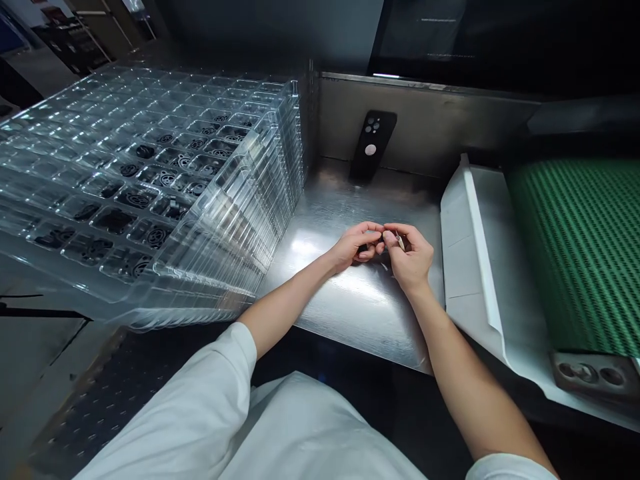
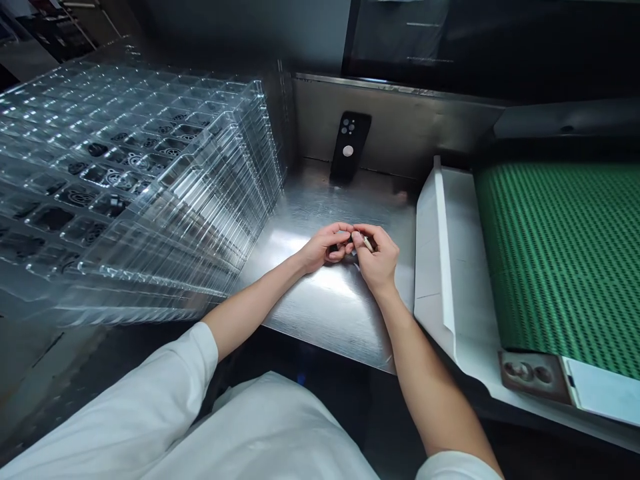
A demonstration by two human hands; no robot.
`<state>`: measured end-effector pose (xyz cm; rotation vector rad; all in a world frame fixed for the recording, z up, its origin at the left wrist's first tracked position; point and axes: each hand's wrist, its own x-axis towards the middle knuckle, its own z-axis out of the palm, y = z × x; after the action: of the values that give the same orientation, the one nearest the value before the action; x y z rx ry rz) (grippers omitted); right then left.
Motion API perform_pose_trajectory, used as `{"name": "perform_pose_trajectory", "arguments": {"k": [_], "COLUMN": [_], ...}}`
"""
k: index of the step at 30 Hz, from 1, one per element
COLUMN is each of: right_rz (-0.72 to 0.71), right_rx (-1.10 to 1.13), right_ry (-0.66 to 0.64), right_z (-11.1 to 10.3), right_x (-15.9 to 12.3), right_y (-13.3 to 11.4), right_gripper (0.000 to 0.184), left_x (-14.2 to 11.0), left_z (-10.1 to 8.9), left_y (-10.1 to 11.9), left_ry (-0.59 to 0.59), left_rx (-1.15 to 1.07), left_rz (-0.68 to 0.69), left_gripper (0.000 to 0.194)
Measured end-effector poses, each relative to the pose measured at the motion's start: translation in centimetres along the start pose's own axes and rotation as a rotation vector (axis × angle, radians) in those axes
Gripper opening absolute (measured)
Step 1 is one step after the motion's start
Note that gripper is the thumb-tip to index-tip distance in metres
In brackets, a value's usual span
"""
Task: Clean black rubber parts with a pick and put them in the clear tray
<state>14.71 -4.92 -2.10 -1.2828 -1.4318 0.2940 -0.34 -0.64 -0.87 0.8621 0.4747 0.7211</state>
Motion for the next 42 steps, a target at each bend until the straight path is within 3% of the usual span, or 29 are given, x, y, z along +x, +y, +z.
{"name": "perform_pose_trajectory", "arguments": {"k": [4,13,18,21,23,28,33,42], "right_rz": [0.086,0.101,-0.037,-0.145,-0.151,-0.129,-0.139,-0.143], "right_rx": [0.077,0.153,-0.014,-0.139,-0.210,-0.359,-0.417,-0.447], "right_ry": [0.044,0.057,0.002,0.039,0.046,-0.058,-0.048,-0.059], "right_z": [0.3,0.4,-0.2,-0.7,-1.0,-0.7,-0.5,-0.4], "right_x": [-0.1,0.0,0.2,0.5,0.5,0.1,0.0,-0.1], "right_y": [0.5,1.0,0.0,-0.7,-0.9,-0.5,-0.3,-0.5], "right_gripper": [0.026,0.026,0.024,0.038,0.045,0.039,0.043,0.049], "left_x": [0.0,-0.1,-0.2,-0.3,-0.4,-0.5,-0.6,-0.3], "left_z": [-0.2,-0.2,-0.1,-0.1,-0.1,0.2,0.3,-0.3], "left_y": [0.1,0.2,0.2,0.5,0.7,1.2,1.2,0.4], "left_ry": [0.016,0.028,0.063,0.084,0.097,0.142,0.152,0.082], "left_rx": [0.028,0.119,0.059,-0.018,-0.069,-0.132,-0.147,-0.129], "left_rz": [0.013,0.124,0.080,0.096,0.107,0.086,0.106,0.177], "left_gripper": [0.030,0.029,0.026,0.024,0.023,0.019,0.020,0.024]}}
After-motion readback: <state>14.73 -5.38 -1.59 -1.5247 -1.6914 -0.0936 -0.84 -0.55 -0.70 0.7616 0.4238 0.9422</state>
